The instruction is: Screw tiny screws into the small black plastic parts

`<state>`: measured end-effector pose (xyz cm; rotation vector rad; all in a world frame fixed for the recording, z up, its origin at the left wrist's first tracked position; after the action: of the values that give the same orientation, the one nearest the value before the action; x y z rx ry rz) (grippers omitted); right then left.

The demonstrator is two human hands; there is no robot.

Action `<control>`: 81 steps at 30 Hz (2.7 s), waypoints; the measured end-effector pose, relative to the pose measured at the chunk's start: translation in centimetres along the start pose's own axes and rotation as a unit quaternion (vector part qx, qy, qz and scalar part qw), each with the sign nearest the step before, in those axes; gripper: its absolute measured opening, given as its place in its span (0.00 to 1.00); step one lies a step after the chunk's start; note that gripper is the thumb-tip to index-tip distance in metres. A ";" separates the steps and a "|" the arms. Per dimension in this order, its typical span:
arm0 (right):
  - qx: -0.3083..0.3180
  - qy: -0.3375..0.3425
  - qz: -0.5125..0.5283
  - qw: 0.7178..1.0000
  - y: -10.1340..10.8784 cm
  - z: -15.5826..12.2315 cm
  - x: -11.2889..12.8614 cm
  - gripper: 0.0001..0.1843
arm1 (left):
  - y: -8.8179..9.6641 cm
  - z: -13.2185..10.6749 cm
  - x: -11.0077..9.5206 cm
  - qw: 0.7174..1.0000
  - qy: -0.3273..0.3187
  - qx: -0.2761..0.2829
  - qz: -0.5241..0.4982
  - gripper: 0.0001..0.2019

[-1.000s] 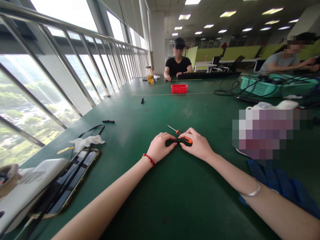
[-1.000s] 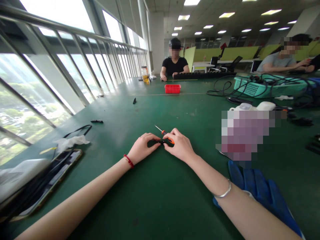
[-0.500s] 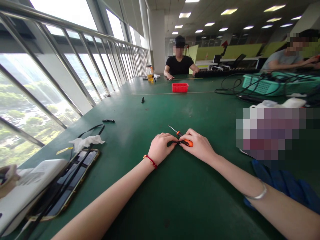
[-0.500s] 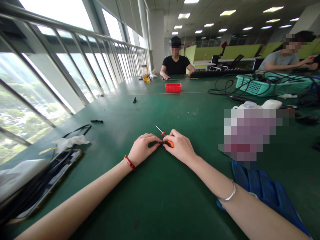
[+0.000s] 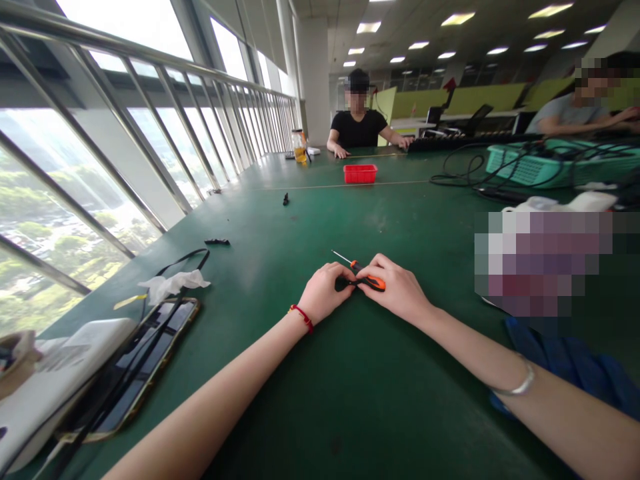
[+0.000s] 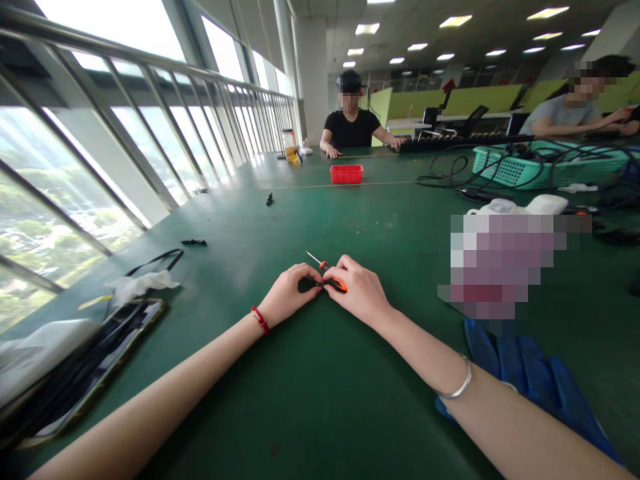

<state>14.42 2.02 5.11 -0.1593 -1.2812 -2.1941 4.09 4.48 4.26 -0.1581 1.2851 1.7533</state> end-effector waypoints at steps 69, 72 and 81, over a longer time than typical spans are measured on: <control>-0.066 0.129 -0.049 0.988 2.3 -0.5 2.1 0.10 | 1.8 -1.2 -2.9 0.981 -0.146 -0.063 0.112 0.08; -0.066 0.127 -0.050 0.988 2.4 -0.5 2.1 0.10 | 1.7 -1.1 -3.1 0.982 -0.145 -0.055 0.108 0.07; -0.075 0.145 -0.048 0.985 2.8 -0.5 2.9 0.10 | 2.4 -1.0 -3.1 0.980 -0.131 -0.084 0.121 0.07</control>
<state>13.65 -0.61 8.02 0.1627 -0.9809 -2.2932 3.70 1.76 7.19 0.1372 0.9962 2.0141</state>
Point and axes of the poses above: each hand's wrist, its own z-axis towards the middle knuckle, its own y-axis out of the back of the hand, x = y × z, the point moved 10 cm from there along z, towards the middle knuckle, and after that the axes turned 7 degrees about -x, right-handed, at the moved point
